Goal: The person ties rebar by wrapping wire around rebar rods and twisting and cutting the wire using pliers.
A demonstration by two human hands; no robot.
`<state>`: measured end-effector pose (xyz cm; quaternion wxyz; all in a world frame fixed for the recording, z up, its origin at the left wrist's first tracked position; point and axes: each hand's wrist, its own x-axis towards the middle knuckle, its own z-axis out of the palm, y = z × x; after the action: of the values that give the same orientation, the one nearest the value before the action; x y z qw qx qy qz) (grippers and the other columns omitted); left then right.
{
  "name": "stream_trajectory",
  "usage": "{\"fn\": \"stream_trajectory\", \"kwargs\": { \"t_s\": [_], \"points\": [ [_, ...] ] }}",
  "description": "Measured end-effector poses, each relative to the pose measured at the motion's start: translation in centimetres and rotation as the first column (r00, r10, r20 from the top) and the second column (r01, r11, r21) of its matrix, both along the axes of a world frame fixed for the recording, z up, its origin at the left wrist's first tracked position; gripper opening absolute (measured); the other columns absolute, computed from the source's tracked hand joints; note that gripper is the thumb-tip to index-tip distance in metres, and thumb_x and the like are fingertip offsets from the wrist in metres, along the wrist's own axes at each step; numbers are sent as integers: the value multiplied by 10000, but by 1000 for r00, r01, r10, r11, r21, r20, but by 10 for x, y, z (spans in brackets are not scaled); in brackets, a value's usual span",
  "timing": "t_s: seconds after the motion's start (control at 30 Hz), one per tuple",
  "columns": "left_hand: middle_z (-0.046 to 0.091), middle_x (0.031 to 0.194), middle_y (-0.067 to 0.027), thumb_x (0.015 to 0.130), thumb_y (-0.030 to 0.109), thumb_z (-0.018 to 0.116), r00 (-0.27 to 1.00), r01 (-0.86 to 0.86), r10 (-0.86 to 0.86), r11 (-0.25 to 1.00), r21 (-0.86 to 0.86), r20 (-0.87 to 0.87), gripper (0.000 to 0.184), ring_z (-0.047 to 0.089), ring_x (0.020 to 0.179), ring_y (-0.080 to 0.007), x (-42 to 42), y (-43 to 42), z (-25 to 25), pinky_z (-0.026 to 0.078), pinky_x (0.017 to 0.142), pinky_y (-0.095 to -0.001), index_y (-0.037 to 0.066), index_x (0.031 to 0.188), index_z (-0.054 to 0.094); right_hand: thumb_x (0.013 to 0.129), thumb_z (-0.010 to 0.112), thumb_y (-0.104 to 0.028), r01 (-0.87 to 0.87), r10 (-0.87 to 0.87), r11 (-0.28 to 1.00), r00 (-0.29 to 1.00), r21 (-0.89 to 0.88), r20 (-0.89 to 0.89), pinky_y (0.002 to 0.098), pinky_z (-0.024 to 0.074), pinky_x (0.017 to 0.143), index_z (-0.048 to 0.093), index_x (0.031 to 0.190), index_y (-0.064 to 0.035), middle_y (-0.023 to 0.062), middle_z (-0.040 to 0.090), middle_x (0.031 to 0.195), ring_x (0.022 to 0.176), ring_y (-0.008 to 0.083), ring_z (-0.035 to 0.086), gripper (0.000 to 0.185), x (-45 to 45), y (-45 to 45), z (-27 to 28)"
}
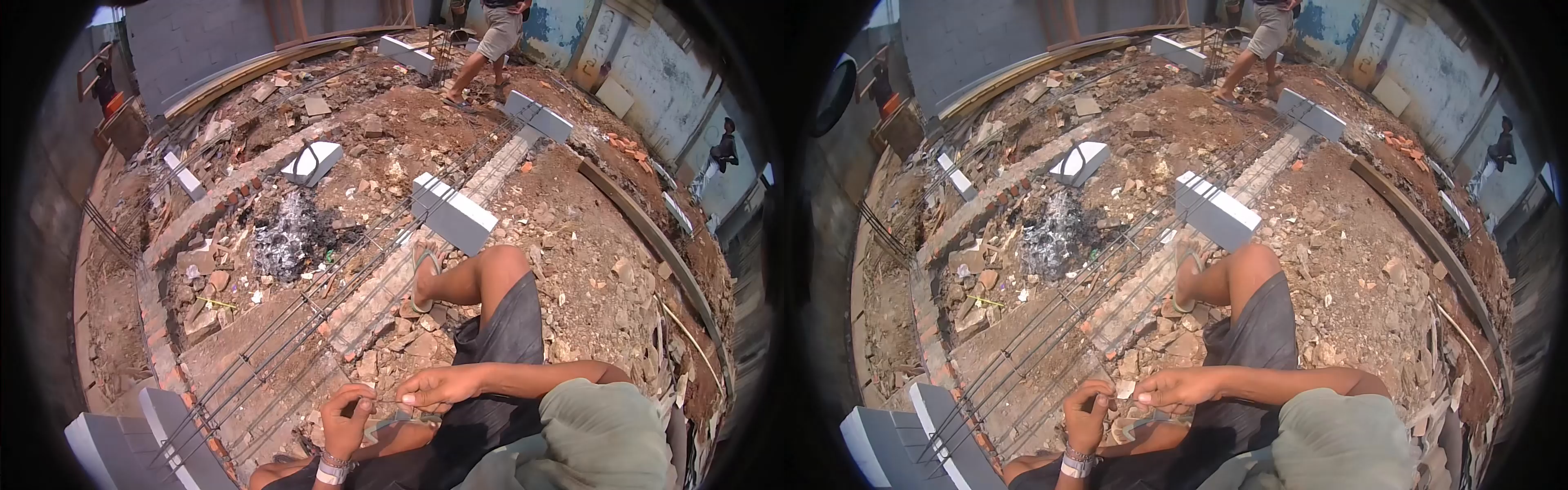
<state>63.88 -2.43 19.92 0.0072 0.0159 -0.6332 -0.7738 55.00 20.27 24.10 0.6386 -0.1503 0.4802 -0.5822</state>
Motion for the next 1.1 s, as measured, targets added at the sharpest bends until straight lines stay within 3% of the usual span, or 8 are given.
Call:
{"fn": "stream_trajectory", "kwargs": {
  "t_s": [0.2, 0.3, 0.4, 0.5, 0.67, 0.77, 0.87, 1.1],
  "points": [
    [686, 1055, -142, 957, 203, 657, 962, 7, -23, 998, 62, 271, 234, 670, 811, -160, 0, -2, -13, 544, 725, -284, -26, 988, 691, 1038, 504, -355, 127, -128, 992, 988, 17, 83, 229, 208, 475, 593, 1290, -54, -101, 250, 630, 502, 33, 230, 402, 13, -5, -22],
    [697, 994, -104, 967, 220, 644, 995, -75, 76, 997, -7, 58, 243, 678, 853, -156, -7, 10, -17, 535, 760, -285, -19, 1000, 673, 1031, 525, -327, 84, -54, 987, 977, 140, -206, 244, 385, 541, 635, 1250, -21, -46, 512, 665, 581, 48, 455, 392, 2, -3, -10],
    [673, 986, -120, 970, 302, 633, 981, 13, -44, 987, 162, 190, 320, 653, 884, -165, -6, 11, -11, 521, 766, -296, -18, 991, 618, 1023, 541, -313, 203, -208, 977, 834, -67, -511, 284, 499, 780, 647, 1234, 7, 78, 716, 947, 853, 108, 619, 398, 6, -2, -20],
    [668, 991, -109, 986, 303, 606, 963, 59, -78, 995, 79, 257, 312, 643, 931, -162, -7, 11, -22, 516, 806, -298, -8, 1012, 594, 1016, 552, -314, 134, -82, 988, 867, 71, -492, 305, 458, 963, 637, 1238, 18, 139, 694, 1175, 1076, 139, 601, 409, -3, 5, -15],
    [650, 970, -60, 1008, 313, 565, 983, -24, 6, 995, 95, 183, 312, 596, 887, -124, -9, 24, -38, 489, 806, -296, 4, 1036, 607, 1011, 562, -284, 221, -150, 973, 818, 64, -555, 299, 472, 917, 647, 1225, 19, 130, 706, 1128, 1021, 128, 607, 380, 2, 2, -11],
    [653, 999, -51, 1016, 333, 544, 964, 12, -45, 992, 127, 262, 329, 591, 902, -116, -6, 20, -38, 485, 826, -291, 12, 1049, 609, 1008, 577, -273, 428, -387, 904, 810, -8, -440, 257, 493, 710, 693, 1136, 26, 82, 713, 887, 802, 86, 613, 345, 23, -9, -28],
    [662, 975, -35, 1020, 307, 548, 941, 46, -123, 970, 239, 316, 302, 600, 901, -111, -8, 15, -42, 493, 820, -286, 12, 1057, 605, 1029, 539, -276, 452, -426, 870, 890, 195, -163, 231, 239, 467, 649, 1180, -1, -66, 413, 582, 481, 42, 321, 332, 32, -12, -25],
    [643, 785, -51, 988, 279, 612, 981, -95, 134, 962, -255, 142, 286, 560, 714, -104, -6, 30, -46, 453, 658, -263, -6, 1011, 629, 1054, 474, -249, 550, -521, 822, 831, 148, -196, 223, 259, 445, 568, 1096, -28, -59, 388, 621, 473, 36, 311, 244, 44, -33, -21]
  ]
}}
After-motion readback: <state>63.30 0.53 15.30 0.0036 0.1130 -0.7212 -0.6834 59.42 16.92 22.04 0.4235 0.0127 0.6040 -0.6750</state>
